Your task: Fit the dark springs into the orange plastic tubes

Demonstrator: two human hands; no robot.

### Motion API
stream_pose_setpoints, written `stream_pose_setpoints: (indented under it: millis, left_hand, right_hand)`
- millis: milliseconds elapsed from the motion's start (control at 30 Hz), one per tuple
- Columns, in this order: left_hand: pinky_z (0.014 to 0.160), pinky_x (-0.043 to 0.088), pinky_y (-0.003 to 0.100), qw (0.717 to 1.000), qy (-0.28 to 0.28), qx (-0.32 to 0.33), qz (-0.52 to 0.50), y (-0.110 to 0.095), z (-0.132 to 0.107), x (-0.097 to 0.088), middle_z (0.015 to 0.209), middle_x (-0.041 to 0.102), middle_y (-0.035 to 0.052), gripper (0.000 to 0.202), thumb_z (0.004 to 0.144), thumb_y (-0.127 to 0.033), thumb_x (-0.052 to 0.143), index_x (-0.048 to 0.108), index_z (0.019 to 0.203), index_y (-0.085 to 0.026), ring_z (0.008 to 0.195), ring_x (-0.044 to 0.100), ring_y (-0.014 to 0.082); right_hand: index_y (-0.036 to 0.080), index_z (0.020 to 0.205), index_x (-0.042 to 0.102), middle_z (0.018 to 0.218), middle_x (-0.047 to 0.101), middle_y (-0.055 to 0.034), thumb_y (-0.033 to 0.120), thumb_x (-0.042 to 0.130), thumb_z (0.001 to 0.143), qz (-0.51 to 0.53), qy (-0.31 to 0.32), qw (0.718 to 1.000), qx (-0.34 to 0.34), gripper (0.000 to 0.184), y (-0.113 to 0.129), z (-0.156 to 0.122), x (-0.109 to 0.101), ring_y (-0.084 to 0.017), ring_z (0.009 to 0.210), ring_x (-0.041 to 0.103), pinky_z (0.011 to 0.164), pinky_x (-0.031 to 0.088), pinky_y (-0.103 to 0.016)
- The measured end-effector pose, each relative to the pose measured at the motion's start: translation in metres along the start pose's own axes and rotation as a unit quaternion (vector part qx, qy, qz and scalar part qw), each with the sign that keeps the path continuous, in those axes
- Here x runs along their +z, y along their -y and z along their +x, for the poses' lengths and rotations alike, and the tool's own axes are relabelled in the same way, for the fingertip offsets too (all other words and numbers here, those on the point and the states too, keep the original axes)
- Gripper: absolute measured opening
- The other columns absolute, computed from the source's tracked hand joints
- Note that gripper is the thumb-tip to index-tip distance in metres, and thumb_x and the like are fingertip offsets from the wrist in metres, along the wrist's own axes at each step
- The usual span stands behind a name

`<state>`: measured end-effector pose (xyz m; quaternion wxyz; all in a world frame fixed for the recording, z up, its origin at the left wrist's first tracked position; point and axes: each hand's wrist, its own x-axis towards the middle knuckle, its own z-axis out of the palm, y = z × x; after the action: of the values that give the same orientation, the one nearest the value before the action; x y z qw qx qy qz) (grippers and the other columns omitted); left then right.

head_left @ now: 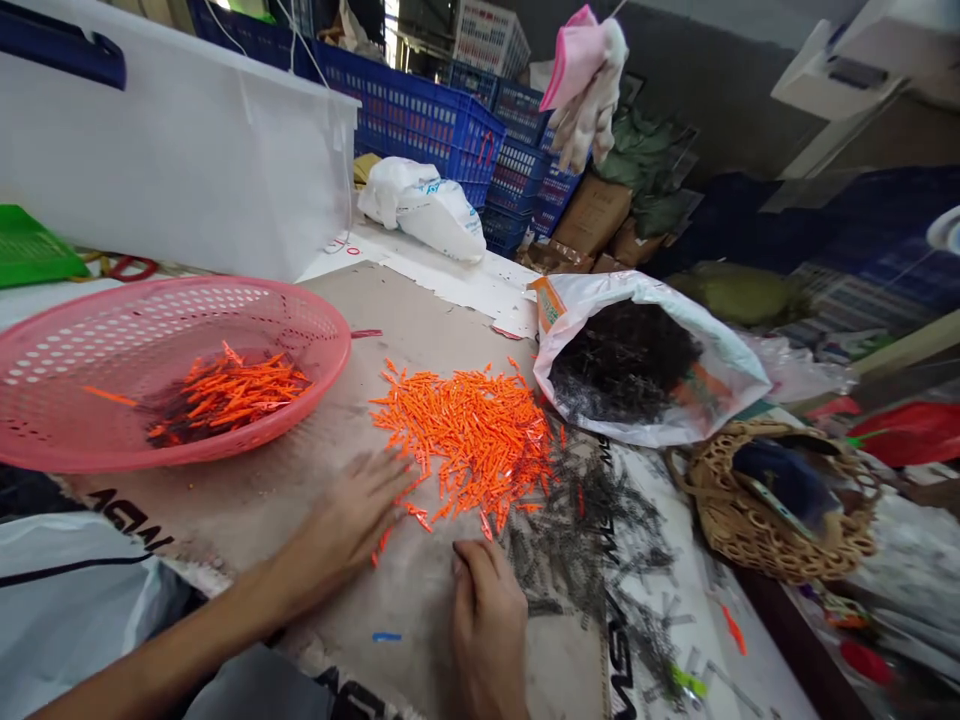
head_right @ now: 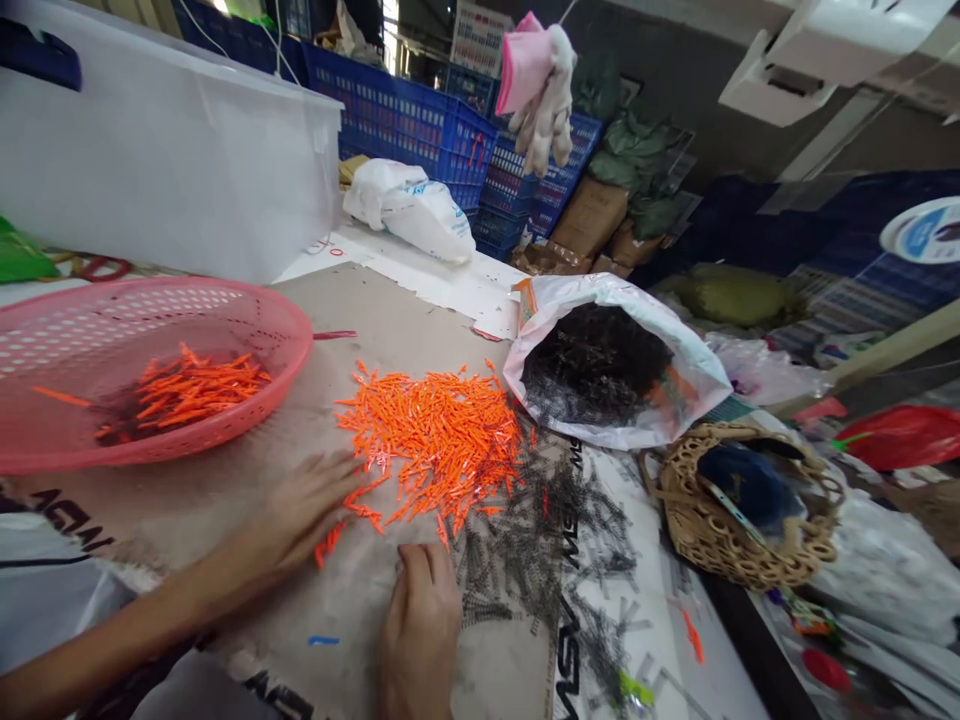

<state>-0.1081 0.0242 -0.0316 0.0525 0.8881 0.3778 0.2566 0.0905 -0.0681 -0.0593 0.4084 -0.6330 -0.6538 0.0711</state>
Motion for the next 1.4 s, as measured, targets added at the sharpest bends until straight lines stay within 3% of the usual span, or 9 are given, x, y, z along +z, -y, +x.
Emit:
stream_pose_setpoints:
  millis: [133, 333, 567, 833, 967, 1100, 1200, 1267, 1400]
  left_hand:
    - [0.113, 0.032, 0.053, 0.999, 0.044, -0.005, -0.013, -0.010, -0.011, 0.043, 0.145, 0.052, 0.0109, 0.046, 0.095, -0.020, 0.045, 0.048, 0.140, -0.021, 0.136, 0.044, 0.0274]
    - [0.115, 0.029, 0.052, 0.998, 0.069, -0.011, 0.002, -0.001, -0.035, 0.037, 0.146, 0.051, 0.0063, 0.051, 0.094, -0.024, 0.051, 0.042, 0.144, -0.028, 0.136, 0.044, 0.0270]
    - [0.114, 0.033, 0.047, 0.994, 0.031, 0.001, -0.100, -0.010, -0.058, 0.039, 0.134, 0.064, 0.0065, 0.035, 0.093, -0.017, 0.046, 0.063, 0.123, -0.027, 0.131, 0.050, 0.0242]
    - [0.097, 0.047, 0.043, 0.997, -0.019, 0.027, -0.069, -0.018, -0.039, 0.038, 0.116, 0.071, 0.0098, 0.029, 0.091, -0.011, 0.043, 0.069, 0.099, -0.022, 0.121, 0.053, 0.0273]
    - [0.088, 0.049, 0.041, 0.998, 0.007, 0.027, -0.058, -0.024, -0.029, 0.031, 0.106, 0.068, 0.0111, 0.030, 0.094, -0.011, 0.040, 0.068, 0.094, -0.020, 0.106, 0.054, 0.0273]
    - [0.082, 0.046, 0.040, 0.996, 0.039, 0.033, -0.078, -0.036, -0.013, 0.028, 0.095, 0.066, 0.0099, 0.028, 0.094, -0.013, 0.039, 0.067, 0.095, -0.019, 0.092, 0.052, 0.0254]
    - [0.078, 0.045, 0.039, 0.996, 0.029, 0.027, -0.081, -0.045, -0.001, 0.035, 0.087, 0.065, 0.0090, 0.027, 0.095, -0.013, 0.039, 0.066, 0.092, -0.017, 0.086, 0.052, 0.0245]
    - [0.076, 0.045, 0.037, 0.997, 0.016, 0.024, -0.077, -0.050, 0.004, 0.043, 0.087, 0.065, 0.0094, 0.029, 0.094, -0.010, 0.037, 0.065, 0.089, -0.016, 0.085, 0.052, 0.0237]
    - [0.075, 0.046, 0.036, 0.996, 0.014, 0.048, -0.071, -0.054, 0.004, 0.058, 0.088, 0.066, 0.0082, 0.029, 0.090, -0.004, 0.041, 0.067, 0.087, -0.018, 0.084, 0.055, 0.0226]
  right_hand:
    - [0.020, 0.093, 0.069, 0.084, 0.064, -0.0063, 0.006, 0.043, 0.087, -0.087, 0.071, 0.992, -0.054, 0.030, 0.003, 0.033, 0.008, -0.019, 0.080, 0.061, 0.071, 0.047, -0.027]
    - [0.020, 0.088, 0.069, 0.088, 0.061, -0.0097, 0.000, 0.047, 0.082, -0.139, 0.108, 0.982, -0.072, 0.030, -0.001, 0.046, 0.020, -0.023, 0.080, 0.057, 0.067, 0.044, -0.030]
    - [0.019, 0.095, 0.064, 0.104, 0.063, -0.0094, -0.004, 0.040, 0.080, -0.101, 0.107, 0.984, -0.096, 0.036, -0.013, 0.001, 0.003, -0.021, 0.092, 0.057, 0.077, 0.047, -0.030]
    - [0.023, 0.096, 0.061, 0.086, 0.064, -0.0037, 0.007, 0.044, 0.091, -0.025, 0.080, 0.995, -0.061, 0.023, -0.011, -0.035, -0.010, -0.019, 0.078, 0.059, 0.069, 0.047, -0.028]
    - [0.023, 0.096, 0.062, 0.086, 0.064, -0.0043, 0.011, 0.042, 0.093, -0.030, 0.084, 0.995, -0.044, 0.024, -0.003, -0.042, -0.006, -0.020, 0.078, 0.059, 0.068, 0.046, -0.030]
    - [0.023, 0.106, 0.061, 0.101, 0.065, -0.0080, 0.014, 0.041, 0.095, -0.074, -0.011, 0.996, -0.044, 0.025, -0.019, -0.050, -0.014, -0.020, 0.090, 0.061, 0.076, 0.047, -0.030]
    - [0.021, 0.100, 0.062, 0.091, 0.066, -0.0084, 0.020, 0.045, 0.095, -0.149, -0.061, 0.987, -0.024, 0.018, -0.041, -0.052, -0.034, -0.022, 0.084, 0.061, 0.074, 0.044, -0.031]
    - [0.022, 0.095, 0.063, 0.085, 0.066, -0.0086, 0.027, 0.046, 0.096, -0.188, -0.034, 0.981, 0.015, 0.018, -0.049, -0.051, -0.044, -0.025, 0.082, 0.059, 0.073, 0.042, -0.034]
    - [0.018, 0.095, 0.063, 0.084, 0.066, -0.0108, 0.031, 0.040, 0.099, -0.196, -0.041, 0.978, 0.060, 0.026, -0.047, -0.047, -0.042, -0.025, 0.080, 0.059, 0.070, 0.040, -0.034]
